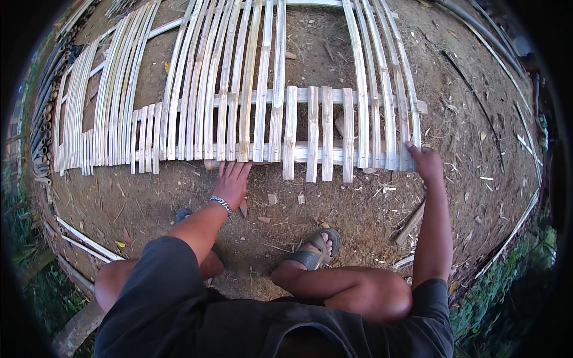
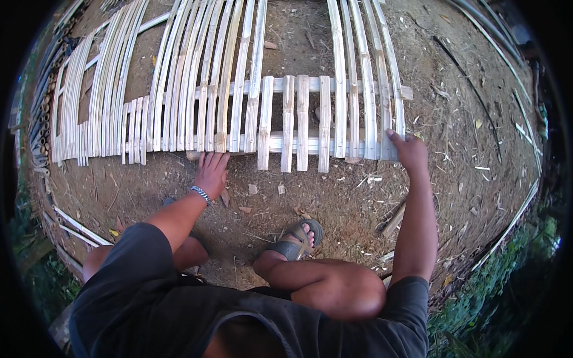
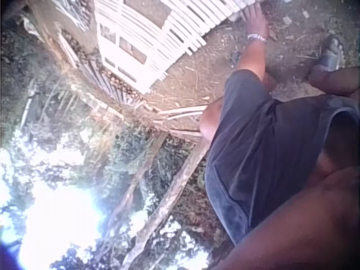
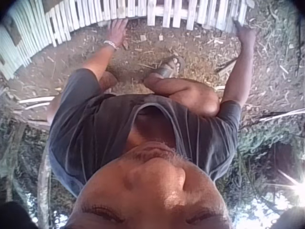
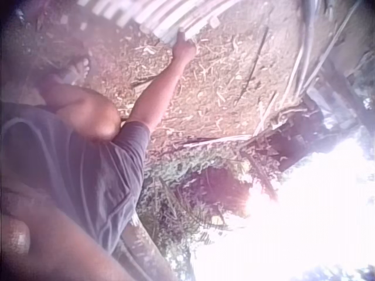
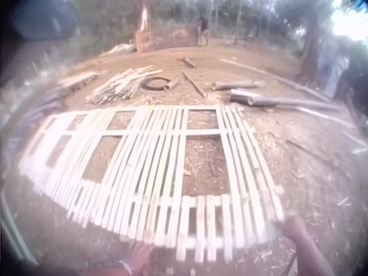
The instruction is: The person assembles a bamboo lattice structure by positioning bamboo slats and hammering them into place with a hatchet. The person picks up pieces of bamboo, aligns them on the ground, and uses the blunt side of a hatchet to secure the joints.
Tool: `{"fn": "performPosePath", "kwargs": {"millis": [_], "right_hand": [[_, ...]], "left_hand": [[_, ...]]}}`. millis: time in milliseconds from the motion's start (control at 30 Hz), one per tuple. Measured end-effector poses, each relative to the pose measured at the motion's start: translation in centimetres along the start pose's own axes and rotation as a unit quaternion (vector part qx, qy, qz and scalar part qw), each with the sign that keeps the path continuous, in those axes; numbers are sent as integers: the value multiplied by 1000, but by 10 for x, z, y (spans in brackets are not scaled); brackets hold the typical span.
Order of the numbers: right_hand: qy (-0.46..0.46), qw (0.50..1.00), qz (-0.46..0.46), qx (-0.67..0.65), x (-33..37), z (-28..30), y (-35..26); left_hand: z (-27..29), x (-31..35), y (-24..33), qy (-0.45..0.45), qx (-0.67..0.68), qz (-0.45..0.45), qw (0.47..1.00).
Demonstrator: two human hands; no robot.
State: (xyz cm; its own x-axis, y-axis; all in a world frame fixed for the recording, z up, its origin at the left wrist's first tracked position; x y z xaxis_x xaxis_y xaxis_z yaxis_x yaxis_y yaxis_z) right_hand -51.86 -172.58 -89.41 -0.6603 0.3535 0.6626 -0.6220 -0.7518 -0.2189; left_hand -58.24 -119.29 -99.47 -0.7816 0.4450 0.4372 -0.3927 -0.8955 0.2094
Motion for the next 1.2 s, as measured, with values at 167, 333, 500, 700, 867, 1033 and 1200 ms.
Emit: {"fn": "performPosePath", "kwargs": {"millis": [167, 333, 500, 700, 867, 1033, 1200], "right_hand": [[26, 1000, 11, 5, 13, 10, -9], [31, 999, 19, 25, 14, 12, -11], [29, 999, 14, 22, 8, 6, -5], [20, 1000, 15, -2, 6, 1, -4], [24, 1000, 14, -8, 0, -1, -1], [16, 1000, 19, -16, 4, 0, -6], [0, 1000, 5, -12, -5, -5, 1]], "left_hand": [[-11, -7, 2, 26, 37, 44, 998], [-14, -32, -7, -7, 47, 107, 993], [-15, -39, -20, -61, 53, 97, 992], [-13, -40, -16, -74, 74, 99, 990], [-22, -27, -31, -3, 39, 9, 999], [-13, -17, -45, -61, 90, -34, 993], [4, 0, -30, 86, 38, -113, 989]]}}
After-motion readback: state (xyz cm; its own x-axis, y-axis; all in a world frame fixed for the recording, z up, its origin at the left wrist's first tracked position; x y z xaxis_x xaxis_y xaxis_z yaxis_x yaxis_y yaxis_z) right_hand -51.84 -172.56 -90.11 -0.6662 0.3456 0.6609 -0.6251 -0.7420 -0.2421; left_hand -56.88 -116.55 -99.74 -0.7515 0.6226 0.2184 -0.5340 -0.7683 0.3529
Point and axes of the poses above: each hand's wrist, its own x-axis away from the middle knuckle, its own z-axis out of the back of the hand, y = z × x, the point moved 2 cm from there along -x, towards the middle knuckle, and after that the axes turned 15 degrees about -y, right-handed, at the moved point
